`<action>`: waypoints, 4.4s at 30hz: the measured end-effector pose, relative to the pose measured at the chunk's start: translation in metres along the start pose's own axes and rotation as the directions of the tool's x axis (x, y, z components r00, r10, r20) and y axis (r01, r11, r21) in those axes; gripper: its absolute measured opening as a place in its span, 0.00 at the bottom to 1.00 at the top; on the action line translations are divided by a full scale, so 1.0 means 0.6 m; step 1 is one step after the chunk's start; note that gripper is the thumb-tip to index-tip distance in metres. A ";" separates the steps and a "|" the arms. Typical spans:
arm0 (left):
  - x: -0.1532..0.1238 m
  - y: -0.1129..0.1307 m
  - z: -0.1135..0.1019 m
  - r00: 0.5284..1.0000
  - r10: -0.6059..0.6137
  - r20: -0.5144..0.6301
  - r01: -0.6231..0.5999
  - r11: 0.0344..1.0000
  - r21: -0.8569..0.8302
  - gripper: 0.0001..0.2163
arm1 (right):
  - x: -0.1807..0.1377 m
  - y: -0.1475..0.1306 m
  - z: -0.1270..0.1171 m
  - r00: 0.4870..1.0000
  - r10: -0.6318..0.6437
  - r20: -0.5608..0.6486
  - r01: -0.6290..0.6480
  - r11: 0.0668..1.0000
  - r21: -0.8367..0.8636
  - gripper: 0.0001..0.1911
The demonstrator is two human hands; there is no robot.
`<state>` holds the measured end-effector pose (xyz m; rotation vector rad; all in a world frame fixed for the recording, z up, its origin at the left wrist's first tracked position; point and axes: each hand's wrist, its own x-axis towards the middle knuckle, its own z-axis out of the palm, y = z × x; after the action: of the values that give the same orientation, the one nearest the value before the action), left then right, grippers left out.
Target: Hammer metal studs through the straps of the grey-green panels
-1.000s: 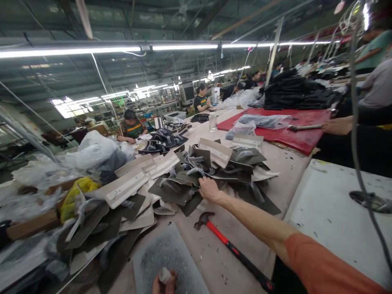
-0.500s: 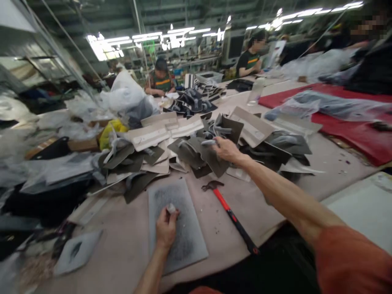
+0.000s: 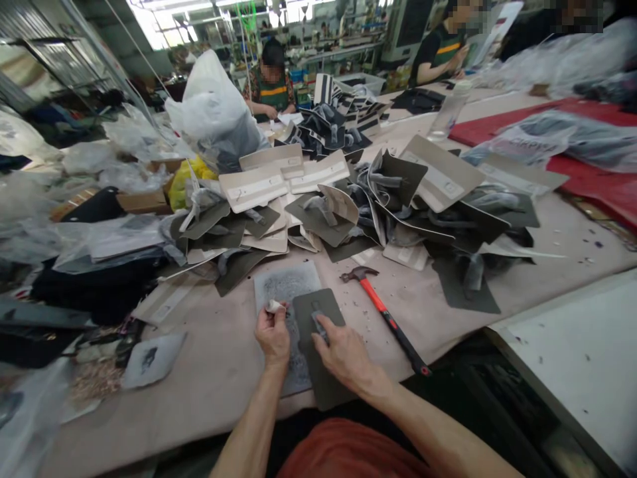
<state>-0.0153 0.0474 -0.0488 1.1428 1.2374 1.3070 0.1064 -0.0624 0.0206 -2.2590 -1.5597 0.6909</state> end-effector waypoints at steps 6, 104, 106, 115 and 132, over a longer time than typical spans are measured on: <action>0.028 0.035 0.036 0.971 -0.001 0.241 0.023 0.996 -0.086 0.16 | 0.008 -0.011 0.004 0.998 0.043 0.035 -0.045 0.996 0.071 0.26; 0.014 0.104 0.055 0.941 0.089 0.328 -0.082 0.996 -0.034 0.14 | -0.009 0.018 -0.026 0.991 -0.024 -0.134 0.019 0.999 -0.037 0.25; 0.011 0.055 0.060 0.927 0.008 0.375 0.003 1.000 -0.029 0.15 | -0.010 0.027 -0.003 0.993 -0.028 -0.111 0.031 0.999 0.029 0.27; 0.013 0.003 0.048 0.890 -0.017 0.455 0.020 1.000 -0.001 0.14 | -0.016 0.026 0.023 0.998 0.067 0.000 -0.061 0.899 0.435 0.36; 0.009 0.001 0.047 0.878 0.057 0.475 -0.136 0.982 0.133 0.09 | -0.010 0.237 -0.042 0.942 0.302 -0.146 -0.306 0.952 -0.003 0.13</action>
<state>0.0120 0.0553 -0.0467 1.5494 0.9423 0.9275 0.2300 -0.1189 -0.0288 -2.5359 -1.1719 0.5693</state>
